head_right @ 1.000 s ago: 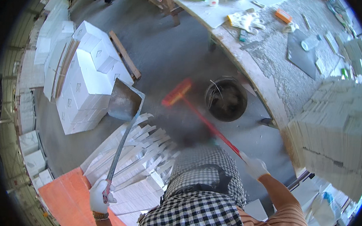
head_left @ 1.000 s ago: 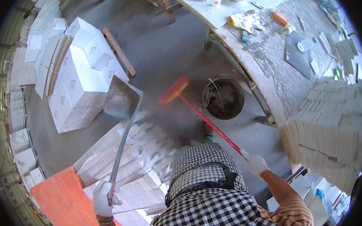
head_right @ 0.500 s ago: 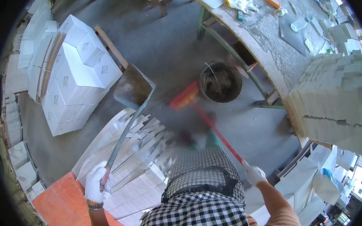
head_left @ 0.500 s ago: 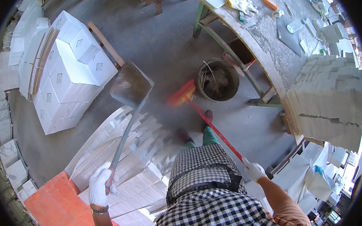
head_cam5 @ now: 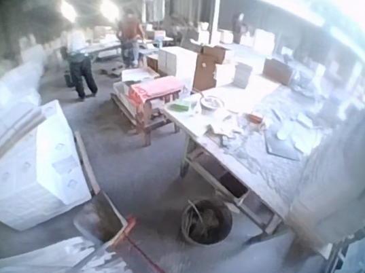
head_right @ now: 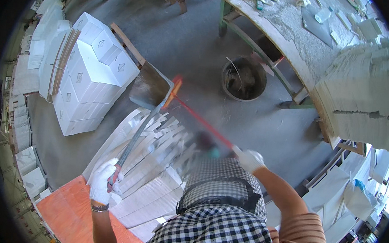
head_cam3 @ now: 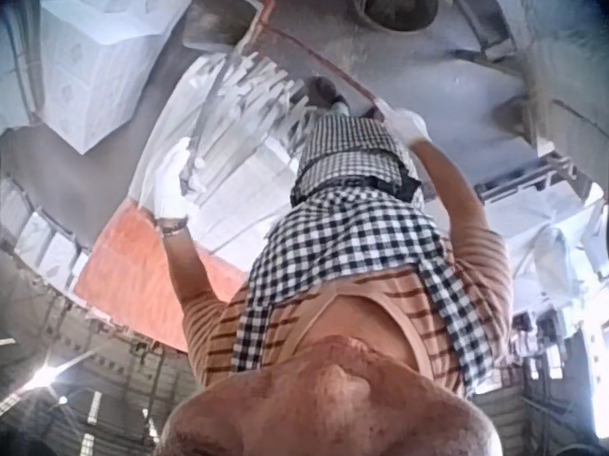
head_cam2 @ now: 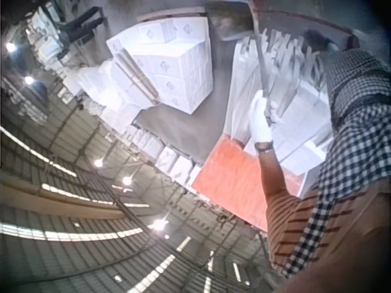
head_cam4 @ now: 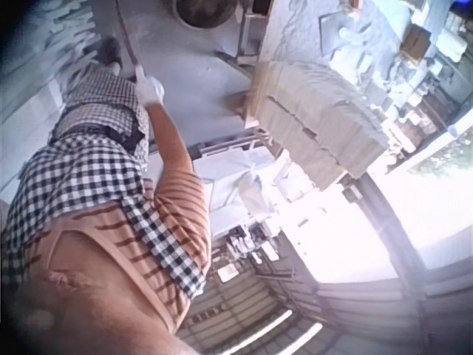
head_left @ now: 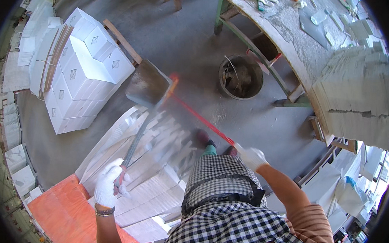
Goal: The person sweeps the floor with a red broom and collects debris into a dustpan. They move around a cluttered workshop, sweeping near stacks of white boards, cardboard boxes, and work tables while coworkers handle materials nearby.
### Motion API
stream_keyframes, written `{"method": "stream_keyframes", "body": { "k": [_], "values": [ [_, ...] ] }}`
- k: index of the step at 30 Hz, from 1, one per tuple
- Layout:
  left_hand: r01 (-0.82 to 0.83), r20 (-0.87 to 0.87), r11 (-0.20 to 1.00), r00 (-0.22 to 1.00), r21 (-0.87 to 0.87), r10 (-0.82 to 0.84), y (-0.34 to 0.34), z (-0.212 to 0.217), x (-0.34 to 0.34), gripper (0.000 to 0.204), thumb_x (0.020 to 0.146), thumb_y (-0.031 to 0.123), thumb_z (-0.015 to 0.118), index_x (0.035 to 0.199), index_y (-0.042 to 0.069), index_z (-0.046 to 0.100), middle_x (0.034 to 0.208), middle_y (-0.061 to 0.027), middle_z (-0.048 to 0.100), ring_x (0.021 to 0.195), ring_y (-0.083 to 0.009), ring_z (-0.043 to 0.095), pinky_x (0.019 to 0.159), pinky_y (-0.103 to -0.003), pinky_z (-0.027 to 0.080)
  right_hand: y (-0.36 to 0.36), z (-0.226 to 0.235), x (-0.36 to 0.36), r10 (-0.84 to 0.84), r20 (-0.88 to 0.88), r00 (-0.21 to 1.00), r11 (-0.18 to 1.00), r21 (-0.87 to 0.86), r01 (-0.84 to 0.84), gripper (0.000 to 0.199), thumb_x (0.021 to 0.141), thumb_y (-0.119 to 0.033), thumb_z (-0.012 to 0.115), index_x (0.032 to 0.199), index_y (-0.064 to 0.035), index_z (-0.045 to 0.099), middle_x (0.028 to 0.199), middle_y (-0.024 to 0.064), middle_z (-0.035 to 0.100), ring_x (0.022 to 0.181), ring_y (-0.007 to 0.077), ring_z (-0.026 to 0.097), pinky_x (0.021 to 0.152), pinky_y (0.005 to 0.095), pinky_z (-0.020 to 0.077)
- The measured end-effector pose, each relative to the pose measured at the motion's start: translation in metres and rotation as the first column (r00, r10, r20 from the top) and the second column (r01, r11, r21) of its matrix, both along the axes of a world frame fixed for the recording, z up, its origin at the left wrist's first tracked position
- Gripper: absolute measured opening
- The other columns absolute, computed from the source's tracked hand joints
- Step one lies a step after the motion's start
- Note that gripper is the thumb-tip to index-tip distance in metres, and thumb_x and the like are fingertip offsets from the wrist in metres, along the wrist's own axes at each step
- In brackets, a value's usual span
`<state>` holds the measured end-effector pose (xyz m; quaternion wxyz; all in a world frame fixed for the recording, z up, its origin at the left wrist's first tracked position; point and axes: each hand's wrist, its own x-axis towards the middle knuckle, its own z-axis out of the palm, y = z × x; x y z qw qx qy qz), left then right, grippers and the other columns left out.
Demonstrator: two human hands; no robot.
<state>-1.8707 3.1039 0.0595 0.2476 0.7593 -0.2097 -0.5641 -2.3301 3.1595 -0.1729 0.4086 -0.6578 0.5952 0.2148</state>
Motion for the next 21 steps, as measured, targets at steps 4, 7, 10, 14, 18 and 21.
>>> {"method": "stream_keyframes", "body": {
  "k": [4, 7, 10, 14, 18, 21],
  "values": [
    [0.049, 0.099, 0.999, 0.994, -0.003, -0.049, 0.011, 0.012, -0.021, 0.043, 0.096, 0.022, 0.056, 0.131, -0.003, 0.056, 0.079, -0.0137, 0.067, 0.045, -0.0137, 0.055, 0.035, -0.028, 0.045, -0.011, -0.055, 0.009, 0.063, 0.039, 0.997, 0.994, -0.094, -0.059, 0.054, 0.092, -0.020, 0.051, 0.145, -0.0311, 0.043, 0.086, 0.0162, 0.071, 0.076, 0.0361, 0.070, 0.061, 0.0480, 0.0513],
    [0.048, 0.126, 0.999, 0.991, -0.017, -0.046, 0.023, 0.013, -0.029, 0.045, 0.095, 0.022, 0.058, 0.132, -0.003, 0.054, 0.082, -0.0140, 0.066, 0.052, -0.0161, 0.059, 0.038, -0.030, 0.053, 0.045, -0.037, -0.061, -0.197, 0.012, 0.980, 0.977, 0.084, 0.196, 0.053, 0.092, -0.019, 0.051, 0.143, -0.0330, 0.046, 0.085, 0.0149, 0.071, 0.076, 0.0340, 0.071, 0.060, 0.0456, 0.0514],
    [0.061, 0.082, 0.996, 0.995, -0.062, -0.056, 0.036, 0.006, -0.035, 0.045, 0.096, 0.022, 0.058, 0.132, -0.004, 0.054, 0.080, -0.0137, 0.066, 0.050, -0.0156, 0.058, 0.038, -0.029, 0.050, 0.110, 0.008, -0.147, 0.023, -0.228, 0.973, 0.998, 0.059, -0.010, 0.050, 0.095, -0.020, 0.048, 0.142, -0.0352, 0.048, 0.080, 0.0132, 0.070, 0.073, 0.0312, 0.071, 0.060, 0.0420, 0.0519],
    [0.090, 0.067, 0.994, 0.994, -0.055, -0.087, 0.054, -0.001, -0.048, 0.046, 0.096, 0.023, 0.058, 0.133, -0.004, 0.054, 0.079, -0.0142, 0.065, 0.047, -0.0156, 0.056, 0.037, -0.029, 0.047, 0.182, 0.064, -0.217, 0.009, -0.279, 0.960, 0.998, 0.070, 0.011, 0.049, 0.095, -0.020, 0.051, 0.142, -0.0346, 0.049, 0.075, 0.0133, 0.068, 0.066, 0.0315, 0.069, 0.055, 0.0427, 0.0493],
    [0.043, 0.026, 0.999, 0.999, -0.021, -0.042, 0.063, -0.002, -0.076, 0.045, 0.096, 0.024, 0.058, 0.133, -0.001, 0.055, 0.079, -0.0143, 0.065, 0.045, -0.0156, 0.055, 0.035, -0.029, 0.045, 0.219, 0.070, -0.237, -0.094, -0.187, 0.978, 0.995, 0.023, 0.100, 0.048, 0.095, -0.021, 0.054, 0.141, -0.0327, 0.050, 0.074, 0.0138, 0.067, 0.065, 0.0325, 0.068, 0.054, 0.0438, 0.0487],
    [0.009, -0.021, 0.999, 1.000, 0.031, -0.009, 0.064, 0.000, -0.099, 0.043, 0.096, 0.025, 0.059, 0.132, 0.001, 0.056, 0.079, -0.0141, 0.066, 0.045, -0.0153, 0.054, 0.035, -0.031, 0.043, 0.201, 0.035, -0.214, -0.123, -0.097, 0.988, 0.991, -0.069, 0.116, 0.047, 0.095, -0.021, 0.052, 0.141, -0.0322, 0.051, 0.074, 0.0136, 0.067, 0.064, 0.0331, 0.067, 0.054, 0.0445, 0.0486]
  ]
}}
